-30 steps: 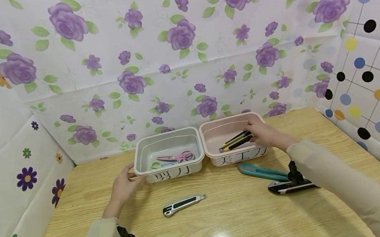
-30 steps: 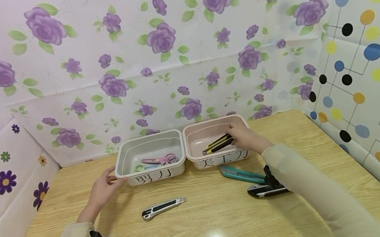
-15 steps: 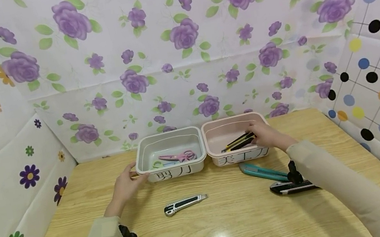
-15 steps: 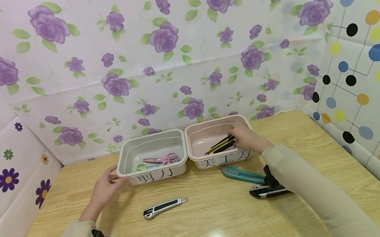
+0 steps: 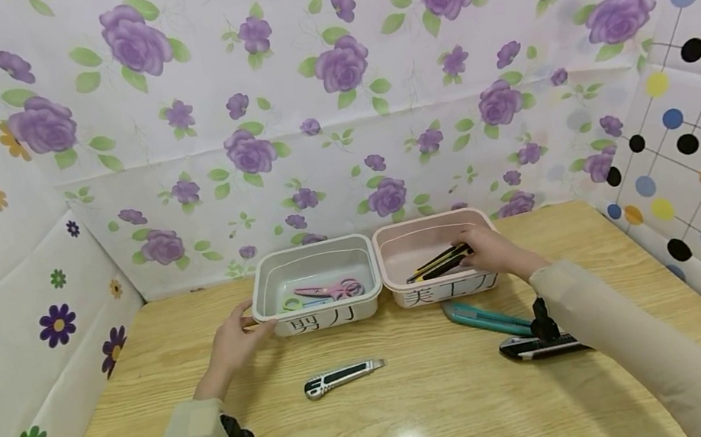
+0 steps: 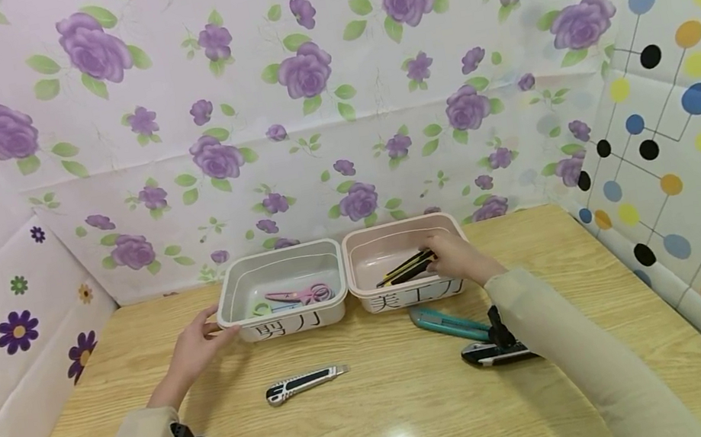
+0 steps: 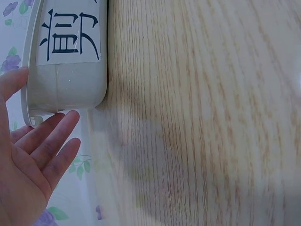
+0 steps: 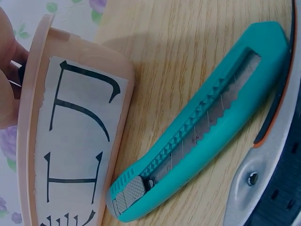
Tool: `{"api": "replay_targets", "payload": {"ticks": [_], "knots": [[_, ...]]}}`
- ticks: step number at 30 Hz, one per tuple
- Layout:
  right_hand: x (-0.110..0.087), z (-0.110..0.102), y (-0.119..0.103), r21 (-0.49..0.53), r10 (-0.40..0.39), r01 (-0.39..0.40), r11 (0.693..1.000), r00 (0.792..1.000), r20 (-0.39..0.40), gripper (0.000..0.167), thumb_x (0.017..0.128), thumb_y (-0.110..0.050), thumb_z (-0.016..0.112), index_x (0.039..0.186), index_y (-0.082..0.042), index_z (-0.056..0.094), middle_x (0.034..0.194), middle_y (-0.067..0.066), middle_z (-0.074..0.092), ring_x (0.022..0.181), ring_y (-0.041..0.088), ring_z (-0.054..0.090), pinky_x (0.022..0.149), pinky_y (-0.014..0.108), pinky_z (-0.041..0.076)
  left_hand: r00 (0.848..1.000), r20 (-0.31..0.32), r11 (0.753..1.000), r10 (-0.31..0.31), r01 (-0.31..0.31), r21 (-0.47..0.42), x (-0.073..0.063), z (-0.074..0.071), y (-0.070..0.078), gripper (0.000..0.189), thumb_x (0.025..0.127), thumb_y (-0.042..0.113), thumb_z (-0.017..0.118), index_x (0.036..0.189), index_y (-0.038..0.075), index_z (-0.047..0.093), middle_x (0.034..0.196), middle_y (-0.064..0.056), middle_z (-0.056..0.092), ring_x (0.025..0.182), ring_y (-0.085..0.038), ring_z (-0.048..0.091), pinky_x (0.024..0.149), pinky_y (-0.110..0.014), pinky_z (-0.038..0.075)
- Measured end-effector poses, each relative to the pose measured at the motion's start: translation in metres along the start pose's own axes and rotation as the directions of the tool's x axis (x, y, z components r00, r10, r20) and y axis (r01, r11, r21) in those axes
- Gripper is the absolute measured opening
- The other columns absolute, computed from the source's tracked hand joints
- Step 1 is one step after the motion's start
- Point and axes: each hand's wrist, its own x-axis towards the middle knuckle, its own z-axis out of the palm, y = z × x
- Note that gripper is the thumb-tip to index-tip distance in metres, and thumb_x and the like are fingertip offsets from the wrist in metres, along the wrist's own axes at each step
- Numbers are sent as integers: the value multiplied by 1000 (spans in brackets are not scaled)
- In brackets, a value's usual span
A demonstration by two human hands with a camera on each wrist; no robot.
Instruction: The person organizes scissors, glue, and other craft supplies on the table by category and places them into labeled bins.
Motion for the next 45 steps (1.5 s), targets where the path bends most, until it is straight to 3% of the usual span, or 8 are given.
{"api": "replay_targets", "payload": {"ticks": [5,13,19,23,27,34,42,45], "knots": [[-3,-3,0,57,-17,18,998,1000,-19,39,80,-4,67,115,10,56,114,25,56,104,39,53,86,48,45,1000,5,1000,6,-6,-4,0,1,1,69,86,38,61,137,1,35,111,-25,60,100,-37,58,80,-49,48],[-11,-15,-8,56,-45,47,997,998,-40,43,82,-13,68,118,6,55,117,23,55,108,37,51,88,50,42,1000,0,1000,-2,2,5,0,0,1,69,86,37,61,137,1,34,112,-25,59,99,-36,59,78,-47,49],[-25,-23,-14,120,-38,39,992,999,-16,49,84,-19,66,126,1,50,121,21,53,108,36,51,87,50,43,1000,-5,1000,-7,7,1,1,0,0,69,85,37,62,137,1,34,113,-25,59,100,-36,59,78,-46,49],[-37,-25,-17,114,-49,51,992,999,-16,47,84,-22,66,123,1,52,119,19,55,108,35,52,88,49,43,1000,1,1000,-6,6,1,2,0,-2,70,85,40,61,137,1,34,114,-25,58,101,-36,58,78,-45,49],[-49,-23,-19,155,-74,81,985,996,-50,44,84,-20,66,119,4,54,118,19,56,108,35,53,88,49,43,1000,2,1000,-12,12,2,2,0,-2,71,85,41,60,137,1,34,115,-25,58,102,-37,57,79,-46,49],[-64,-16,-24,285,-53,72,956,996,-75,37,83,-8,66,116,7,56,113,22,58,96,32,61,76,39,52,1000,5,1000,-14,14,4,0,0,-1,73,85,43,59,138,-1,32,115,-26,57,102,-37,57,79,-46,49],[-81,-3,-31,227,-136,170,959,978,-157,31,78,-13,71,106,-2,64,104,11,64,95,26,60,80,43,49,1000,6,1000,1,-1,7,1,1,-2,72,85,42,60,137,-1,34,112,-25,59,100,-37,58,78,-46,49],[-89,4,-29,233,-144,171,957,981,-129,32,80,-15,70,108,-1,63,105,12,64,96,28,59,80,46,48,1000,7,1000,3,-3,8,0,2,-1,72,86,42,59,137,-2,33,112,-25,59,100,-37,58,78,-47,49]]}}
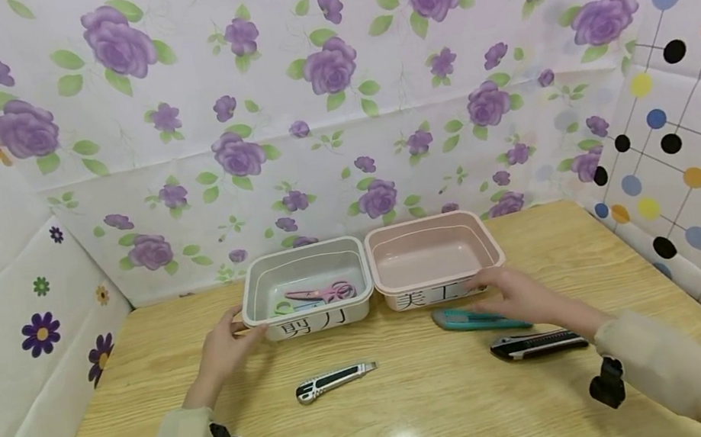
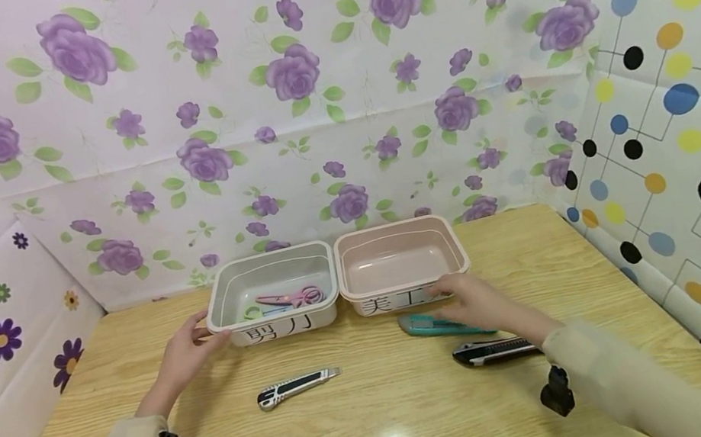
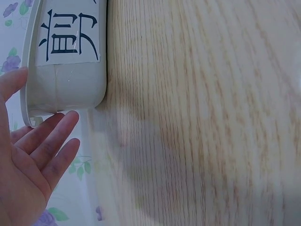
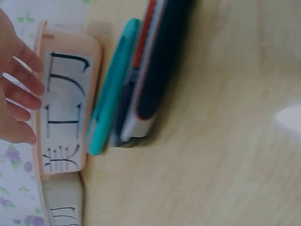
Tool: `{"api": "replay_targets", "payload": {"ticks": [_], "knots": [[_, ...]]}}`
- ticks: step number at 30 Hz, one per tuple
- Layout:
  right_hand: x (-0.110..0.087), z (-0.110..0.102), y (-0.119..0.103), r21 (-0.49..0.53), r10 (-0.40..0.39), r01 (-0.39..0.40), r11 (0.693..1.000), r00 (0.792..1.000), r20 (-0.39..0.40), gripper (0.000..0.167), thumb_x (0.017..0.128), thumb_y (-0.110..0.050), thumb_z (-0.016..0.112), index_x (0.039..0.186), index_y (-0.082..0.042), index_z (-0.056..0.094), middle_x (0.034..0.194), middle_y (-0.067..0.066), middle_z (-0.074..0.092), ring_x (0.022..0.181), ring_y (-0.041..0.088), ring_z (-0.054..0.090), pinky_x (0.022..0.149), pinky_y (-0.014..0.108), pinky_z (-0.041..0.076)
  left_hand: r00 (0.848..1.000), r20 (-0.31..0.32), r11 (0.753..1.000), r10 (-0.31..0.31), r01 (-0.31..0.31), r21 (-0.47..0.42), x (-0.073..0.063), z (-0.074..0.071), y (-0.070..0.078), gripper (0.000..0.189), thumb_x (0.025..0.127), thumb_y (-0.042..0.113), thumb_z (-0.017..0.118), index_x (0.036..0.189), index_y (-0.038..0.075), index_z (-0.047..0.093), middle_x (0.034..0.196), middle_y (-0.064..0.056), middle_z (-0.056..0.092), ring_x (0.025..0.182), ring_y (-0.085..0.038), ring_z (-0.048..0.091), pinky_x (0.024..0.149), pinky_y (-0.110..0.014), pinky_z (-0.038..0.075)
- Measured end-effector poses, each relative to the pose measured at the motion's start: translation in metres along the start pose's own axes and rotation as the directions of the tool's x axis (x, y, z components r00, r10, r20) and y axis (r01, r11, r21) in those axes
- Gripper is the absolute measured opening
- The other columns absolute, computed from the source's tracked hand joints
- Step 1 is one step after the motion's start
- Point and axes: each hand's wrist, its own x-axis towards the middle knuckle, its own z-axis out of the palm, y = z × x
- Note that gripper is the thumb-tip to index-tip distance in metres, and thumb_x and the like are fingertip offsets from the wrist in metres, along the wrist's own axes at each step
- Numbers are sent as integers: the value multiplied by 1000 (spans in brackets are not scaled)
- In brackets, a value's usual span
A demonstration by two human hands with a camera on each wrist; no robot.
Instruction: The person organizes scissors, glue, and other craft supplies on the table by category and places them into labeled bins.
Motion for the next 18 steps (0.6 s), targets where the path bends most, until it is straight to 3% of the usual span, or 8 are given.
{"api": "replay_targets", "payload": {"ticks": [11,18], "knots": [[-24,13,23,2,90,-91,996,994,65,35,81,-18,69,108,3,61,102,15,62,91,31,57,74,44,48,1000,-5,1000,-1,1,-2,0,0,0,69,87,38,59,137,-1,33,112,-25,59,100,-36,59,80,-48,48],[-37,17,39,0,163,-163,987,984,75,40,79,-16,71,111,5,59,105,17,62,91,30,57,77,43,48,1000,0,1000,-3,3,6,0,1,0,72,86,43,58,137,-1,33,114,-25,58,102,-38,57,79,-48,48]]}}
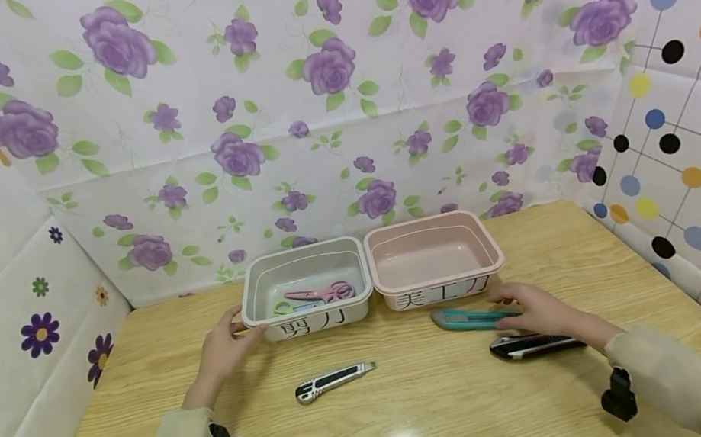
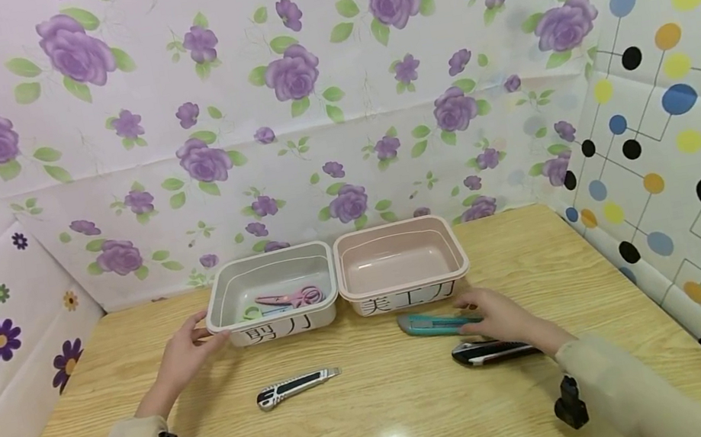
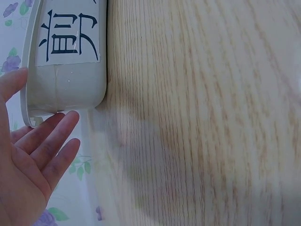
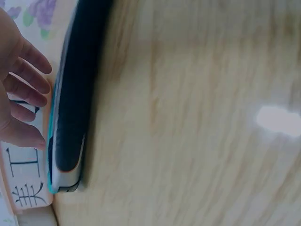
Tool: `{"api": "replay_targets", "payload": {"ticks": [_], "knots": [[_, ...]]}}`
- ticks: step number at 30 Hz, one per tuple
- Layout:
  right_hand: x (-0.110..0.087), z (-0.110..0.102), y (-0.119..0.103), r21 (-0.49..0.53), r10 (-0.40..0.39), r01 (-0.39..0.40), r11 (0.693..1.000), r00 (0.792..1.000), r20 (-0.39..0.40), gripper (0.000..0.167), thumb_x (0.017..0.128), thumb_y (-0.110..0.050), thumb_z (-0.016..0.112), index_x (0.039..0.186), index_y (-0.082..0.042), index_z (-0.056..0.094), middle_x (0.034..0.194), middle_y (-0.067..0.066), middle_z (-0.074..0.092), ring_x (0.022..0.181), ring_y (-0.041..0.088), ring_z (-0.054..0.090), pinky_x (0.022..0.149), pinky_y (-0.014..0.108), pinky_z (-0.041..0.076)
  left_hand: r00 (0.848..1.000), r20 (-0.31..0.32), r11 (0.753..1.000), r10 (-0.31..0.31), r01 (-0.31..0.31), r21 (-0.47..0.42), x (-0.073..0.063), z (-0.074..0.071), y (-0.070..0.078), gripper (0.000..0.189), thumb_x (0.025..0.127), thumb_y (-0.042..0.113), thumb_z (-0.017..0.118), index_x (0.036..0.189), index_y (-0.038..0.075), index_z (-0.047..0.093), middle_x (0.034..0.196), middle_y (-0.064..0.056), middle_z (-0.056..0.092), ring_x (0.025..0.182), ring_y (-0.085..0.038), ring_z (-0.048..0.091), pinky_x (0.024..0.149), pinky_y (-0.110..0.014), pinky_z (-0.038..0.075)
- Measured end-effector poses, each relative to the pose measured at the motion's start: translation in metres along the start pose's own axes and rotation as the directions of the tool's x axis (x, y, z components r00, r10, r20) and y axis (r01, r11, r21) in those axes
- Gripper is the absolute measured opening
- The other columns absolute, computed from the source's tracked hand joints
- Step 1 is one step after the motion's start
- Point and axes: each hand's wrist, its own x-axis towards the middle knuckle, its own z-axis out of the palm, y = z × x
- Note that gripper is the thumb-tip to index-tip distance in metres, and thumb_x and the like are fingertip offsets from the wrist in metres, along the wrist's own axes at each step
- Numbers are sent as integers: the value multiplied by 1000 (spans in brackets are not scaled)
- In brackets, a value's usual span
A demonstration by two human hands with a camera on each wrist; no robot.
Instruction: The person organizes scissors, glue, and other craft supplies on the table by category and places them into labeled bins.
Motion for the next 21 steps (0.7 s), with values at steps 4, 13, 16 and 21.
{"api": "replay_targets", "payload": {"ticks": [4,13,16,21], "knots": [[-4,1,4,20,32,-33,999,999,18,48,77,-19,73,115,6,57,106,16,62,92,28,57,77,43,48,1000,-2,1000,0,0,2,0,0,0,72,86,43,59,137,-1,33,114,-25,59,102,-37,58,79,-47,48],[-3,7,11,-44,29,-28,999,999,30,49,74,-25,75,112,2,59,102,12,60,89,24,59,75,35,49,1000,1,1000,3,-3,-5,0,-1,-1,73,86,43,59,137,-2,32,114,-25,59,102,-37,57,80,-48,48],[-2,9,12,-50,23,-22,998,1000,21,45,74,-25,75,109,-1,61,99,9,59,86,21,57,72,33,49,1000,-1,1000,1,-1,-15,1,-1,-2,73,86,43,59,137,-1,32,113,-24,59,102,-36,57,80,-47,48],[1,13,13,-24,-13,13,1000,1000,3,31,75,-21,75,99,-4,65,88,3,58,76,14,53,65,28,45,1000,-3,1000,-3,3,-22,1,0,-3,73,85,43,60,137,-1,33,113,-24,59,102,-36,58,80,-47,48]]}}
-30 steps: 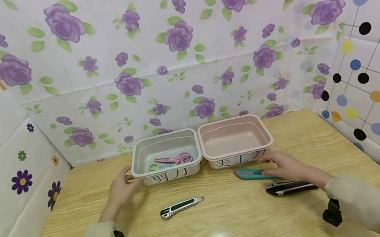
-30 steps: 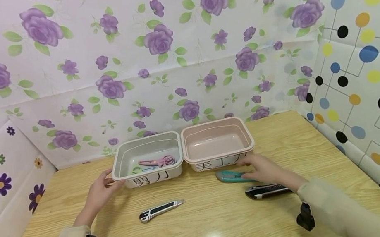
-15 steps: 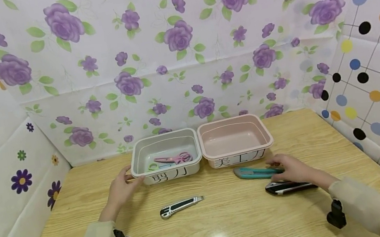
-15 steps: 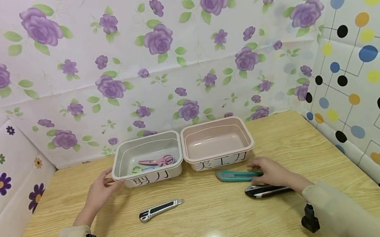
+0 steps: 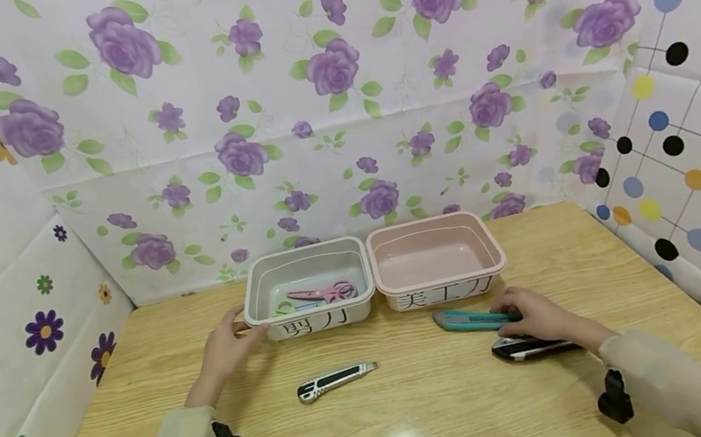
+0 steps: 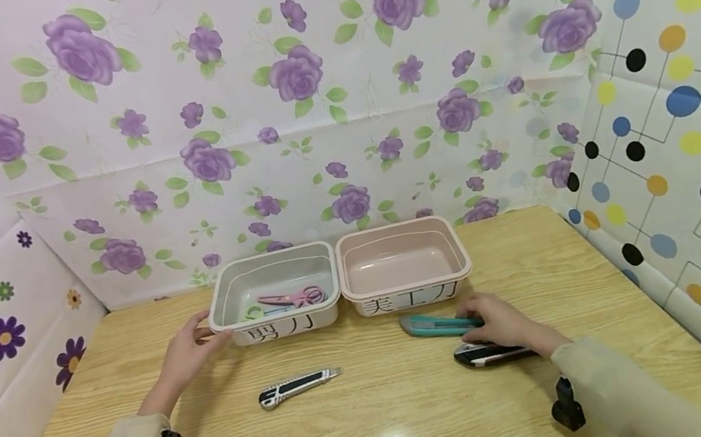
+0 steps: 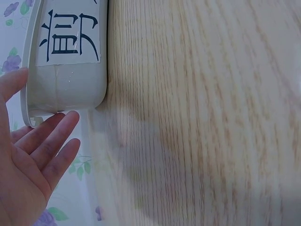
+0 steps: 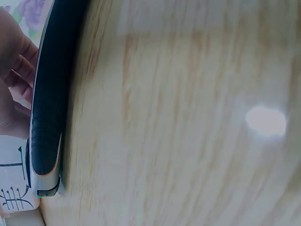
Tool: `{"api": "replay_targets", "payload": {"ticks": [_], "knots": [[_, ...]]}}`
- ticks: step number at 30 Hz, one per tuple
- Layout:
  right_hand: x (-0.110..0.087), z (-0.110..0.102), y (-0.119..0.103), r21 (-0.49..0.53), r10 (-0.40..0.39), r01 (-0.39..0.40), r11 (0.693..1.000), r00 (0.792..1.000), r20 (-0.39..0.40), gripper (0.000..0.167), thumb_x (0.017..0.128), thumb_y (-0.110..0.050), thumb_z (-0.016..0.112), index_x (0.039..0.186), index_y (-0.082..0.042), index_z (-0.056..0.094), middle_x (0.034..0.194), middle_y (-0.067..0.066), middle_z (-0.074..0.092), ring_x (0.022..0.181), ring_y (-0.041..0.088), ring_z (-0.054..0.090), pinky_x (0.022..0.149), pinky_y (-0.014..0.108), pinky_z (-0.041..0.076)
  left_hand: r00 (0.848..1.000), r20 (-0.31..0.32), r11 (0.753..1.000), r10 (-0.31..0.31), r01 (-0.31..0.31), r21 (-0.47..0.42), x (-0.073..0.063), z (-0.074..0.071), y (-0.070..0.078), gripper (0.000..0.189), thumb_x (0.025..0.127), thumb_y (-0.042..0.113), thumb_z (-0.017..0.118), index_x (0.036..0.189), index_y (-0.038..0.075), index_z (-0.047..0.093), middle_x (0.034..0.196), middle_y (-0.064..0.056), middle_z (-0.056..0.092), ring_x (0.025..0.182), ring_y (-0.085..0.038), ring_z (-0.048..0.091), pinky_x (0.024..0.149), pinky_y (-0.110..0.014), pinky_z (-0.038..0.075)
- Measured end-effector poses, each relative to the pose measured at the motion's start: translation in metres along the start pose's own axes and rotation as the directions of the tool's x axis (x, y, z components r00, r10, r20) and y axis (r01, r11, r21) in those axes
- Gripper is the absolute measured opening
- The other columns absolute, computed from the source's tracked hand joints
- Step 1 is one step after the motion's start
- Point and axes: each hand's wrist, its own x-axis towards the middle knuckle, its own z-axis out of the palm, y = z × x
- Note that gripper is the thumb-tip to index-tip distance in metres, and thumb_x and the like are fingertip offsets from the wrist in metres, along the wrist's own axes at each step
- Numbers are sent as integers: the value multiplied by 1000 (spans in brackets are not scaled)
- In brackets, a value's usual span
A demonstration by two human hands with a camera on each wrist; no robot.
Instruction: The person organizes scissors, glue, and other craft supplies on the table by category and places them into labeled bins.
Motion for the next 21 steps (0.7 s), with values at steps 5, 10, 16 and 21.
{"api": "replay_targets", "payload": {"ticks": [5,10,16,21], "knots": [[1,1,0,17,-32,32,999,999,4,25,76,-18,73,96,-4,66,86,1,58,73,11,49,62,25,42,1000,-4,1000,-8,8,5,0,0,-1,74,85,44,59,138,0,32,114,-24,59,103,-36,57,81,-47,47],[0,2,0,20,-26,26,999,1000,9,24,77,-18,72,96,-5,65,86,1,57,73,11,49,62,26,42,1000,1,1000,-6,6,2,0,1,-1,73,85,44,59,137,0,33,114,-24,59,102,-36,57,81,-47,47],[-1,-1,-5,33,-1,1,999,1000,18,26,80,-17,70,101,-3,64,88,3,55,74,13,48,63,28,43,1000,-6,1000,8,-8,6,-1,1,0,71,86,42,60,137,0,34,114,-25,59,102,-37,58,80,-47,49],[-1,-7,-12,75,23,-24,997,1000,16,29,83,-12,66,108,1,61,93,7,52,77,15,44,63,27,39,1000,-6,1000,10,-10,7,-2,1,2,72,86,42,60,136,-2,33,114,-26,58,101,-37,58,80,-47,49]]}}
